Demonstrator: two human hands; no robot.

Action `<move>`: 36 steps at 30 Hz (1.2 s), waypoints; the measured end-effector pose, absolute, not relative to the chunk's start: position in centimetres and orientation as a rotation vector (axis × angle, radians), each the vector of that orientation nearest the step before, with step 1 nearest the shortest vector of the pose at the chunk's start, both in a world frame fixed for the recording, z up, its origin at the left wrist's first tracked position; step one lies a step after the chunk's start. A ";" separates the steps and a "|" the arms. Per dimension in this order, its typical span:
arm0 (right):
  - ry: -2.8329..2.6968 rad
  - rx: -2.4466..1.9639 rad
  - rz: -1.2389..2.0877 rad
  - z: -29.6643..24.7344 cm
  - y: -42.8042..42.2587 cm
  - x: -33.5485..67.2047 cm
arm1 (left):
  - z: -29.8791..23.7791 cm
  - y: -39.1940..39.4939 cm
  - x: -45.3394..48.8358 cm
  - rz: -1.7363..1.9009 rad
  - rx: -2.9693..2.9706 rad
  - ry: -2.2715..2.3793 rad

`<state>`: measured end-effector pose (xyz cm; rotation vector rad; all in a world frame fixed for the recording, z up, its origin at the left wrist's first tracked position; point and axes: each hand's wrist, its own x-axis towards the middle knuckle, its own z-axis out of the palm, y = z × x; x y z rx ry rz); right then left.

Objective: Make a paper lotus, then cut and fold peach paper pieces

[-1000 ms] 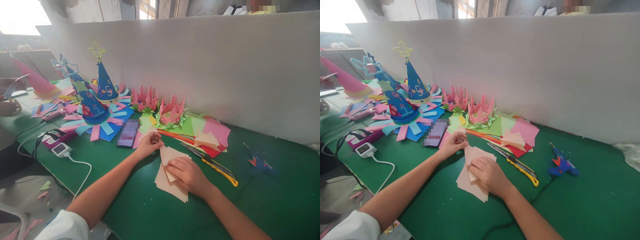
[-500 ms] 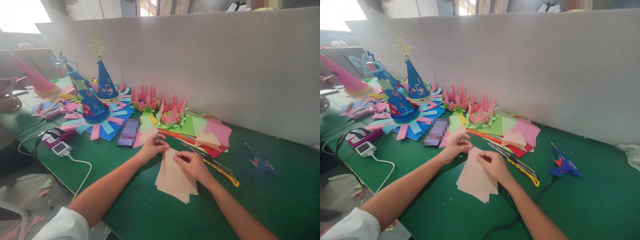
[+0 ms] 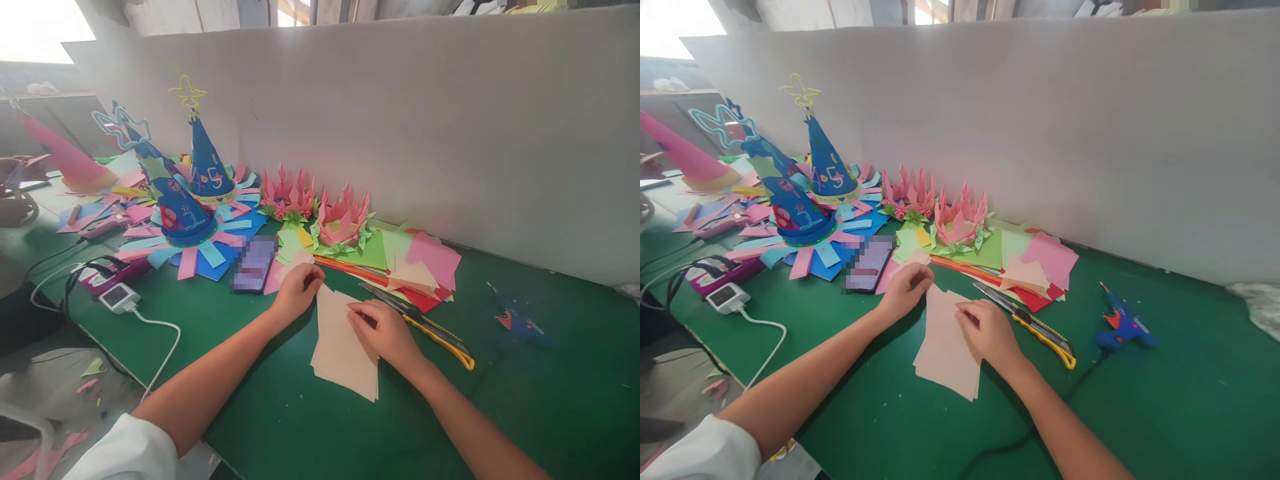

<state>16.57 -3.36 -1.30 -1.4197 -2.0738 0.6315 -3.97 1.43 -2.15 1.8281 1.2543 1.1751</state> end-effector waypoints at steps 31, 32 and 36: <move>-2.709 -1.094 0.681 0.8 -3.7 19.7 | 0.1 1.1 -3.5 0.536 2.339 0.679; -2.706 -1.083 0.679 0.8 -3.7 19.7 | 0.0 1.2 -3.5 0.538 2.325 0.676; -2.695 -1.017 0.645 1.1 -3.9 19.6 | -0.3 1.1 -3.8 0.545 2.312 0.717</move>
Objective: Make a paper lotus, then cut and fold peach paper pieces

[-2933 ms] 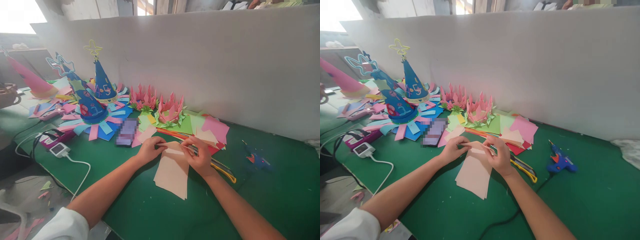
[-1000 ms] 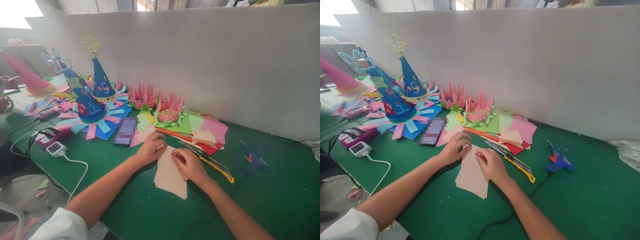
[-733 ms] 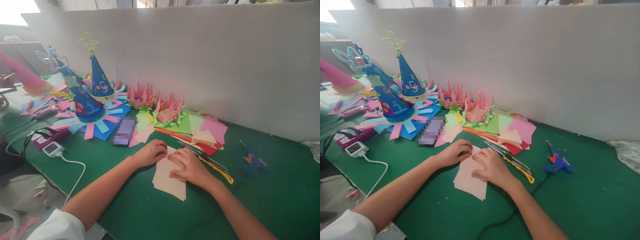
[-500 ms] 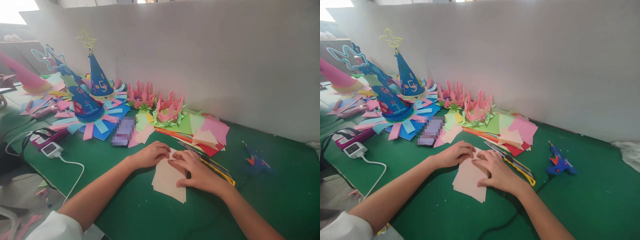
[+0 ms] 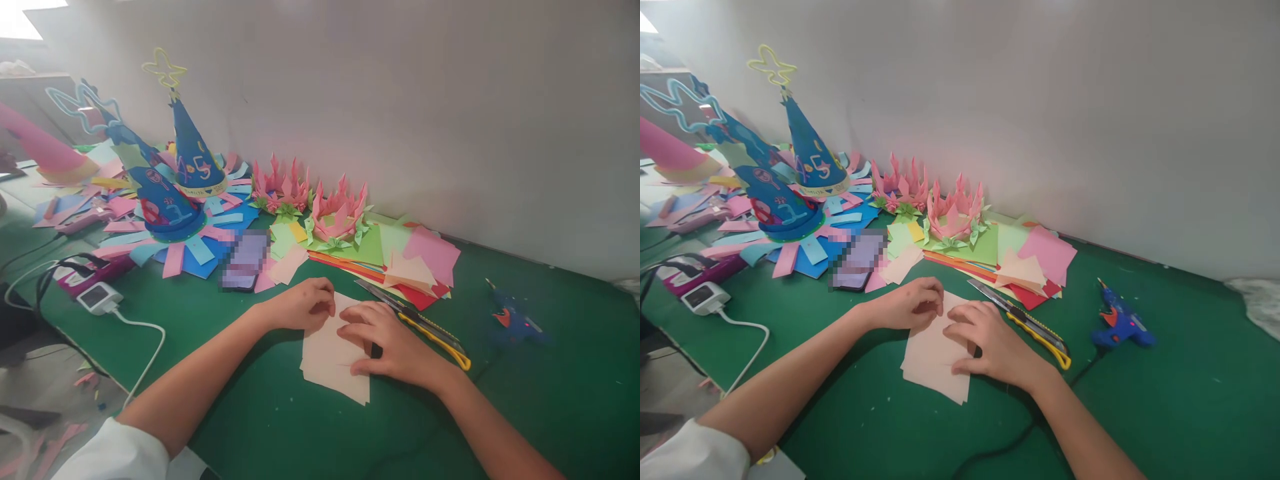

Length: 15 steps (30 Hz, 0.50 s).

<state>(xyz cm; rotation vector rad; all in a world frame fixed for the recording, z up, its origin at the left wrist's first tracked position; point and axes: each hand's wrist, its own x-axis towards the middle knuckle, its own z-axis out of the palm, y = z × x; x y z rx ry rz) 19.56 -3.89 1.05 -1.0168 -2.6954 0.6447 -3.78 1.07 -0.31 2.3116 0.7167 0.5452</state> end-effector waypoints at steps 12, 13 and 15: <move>-2.616 -0.814 0.560 0.6 -3.8 19.4 | -0.7 0.8 -4.3 0.514 2.343 0.683; -2.616 -0.792 0.523 0.5 -3.8 19.4 | -0.7 0.9 -4.2 0.511 2.336 0.639; -2.612 -0.751 0.427 0.3 -3.9 19.4 | -0.7 0.9 -4.1 0.493 2.307 0.556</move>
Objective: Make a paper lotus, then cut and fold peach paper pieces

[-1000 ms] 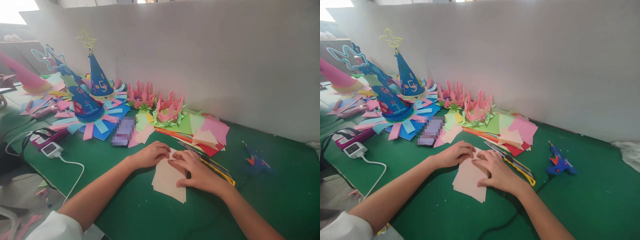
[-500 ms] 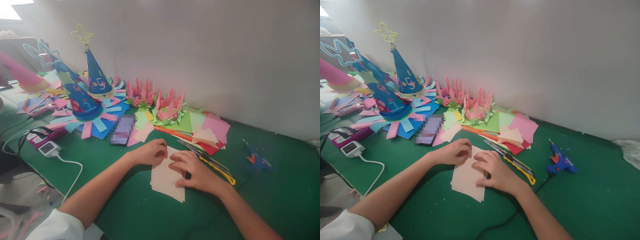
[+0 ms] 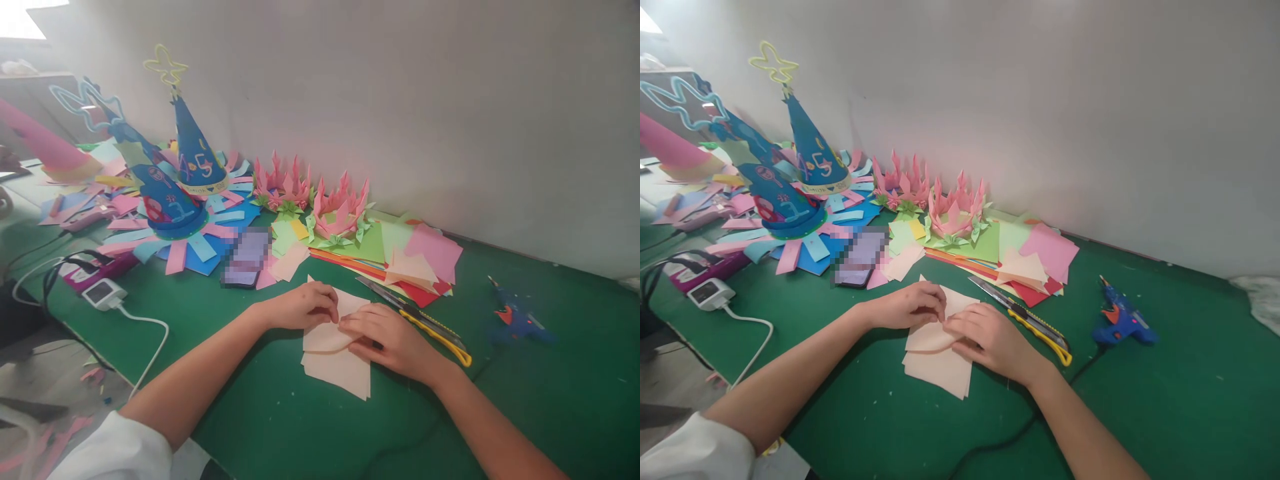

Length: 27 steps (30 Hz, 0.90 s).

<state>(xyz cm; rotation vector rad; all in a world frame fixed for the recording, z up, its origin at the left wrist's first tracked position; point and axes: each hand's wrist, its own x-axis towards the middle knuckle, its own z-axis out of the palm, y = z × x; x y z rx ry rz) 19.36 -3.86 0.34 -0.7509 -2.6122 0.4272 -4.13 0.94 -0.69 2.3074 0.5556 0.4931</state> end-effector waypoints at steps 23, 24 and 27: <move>-2.501 -0.868 0.623 -0.2 -4.1 18.5 | -0.2 0.8 -4.3 0.477 2.105 0.651; -2.504 -0.852 0.653 -0.2 -4.0 18.7 | -0.2 0.9 -4.3 0.467 2.104 0.650; -2.481 -0.850 0.745 -0.4 -4.0 19.0 | -0.1 0.9 -4.3 0.445 2.112 0.621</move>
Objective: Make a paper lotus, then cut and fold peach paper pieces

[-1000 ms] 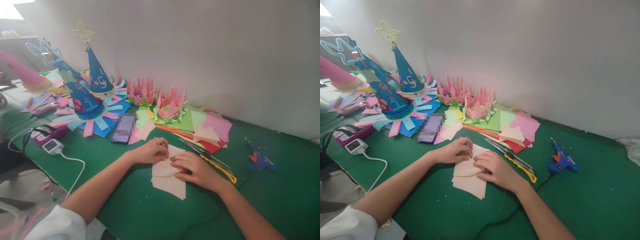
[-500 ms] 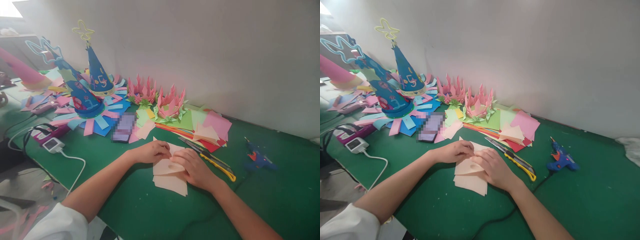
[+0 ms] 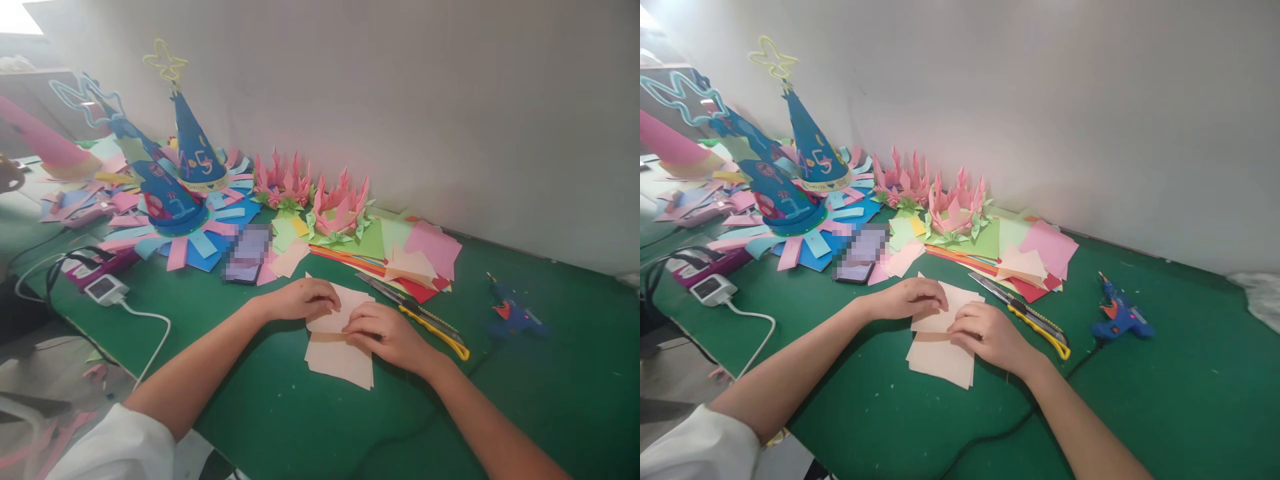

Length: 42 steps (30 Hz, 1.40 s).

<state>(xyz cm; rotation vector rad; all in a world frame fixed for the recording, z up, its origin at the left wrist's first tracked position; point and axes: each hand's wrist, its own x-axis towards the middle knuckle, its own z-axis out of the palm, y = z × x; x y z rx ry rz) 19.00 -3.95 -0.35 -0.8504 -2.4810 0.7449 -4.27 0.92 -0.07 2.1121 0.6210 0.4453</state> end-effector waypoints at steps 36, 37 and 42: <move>-2.140 -1.418 0.587 -1.8 -3.0 17.5 | -0.4 0.4 -3.3 0.427 2.331 0.778; -2.144 -1.417 0.585 -1.7 -3.0 17.5 | -0.4 0.4 -3.3 0.430 2.336 0.776; -2.168 -1.360 0.520 -1.3 -3.2 17.7 | -0.4 0.4 -3.4 0.438 2.338 0.778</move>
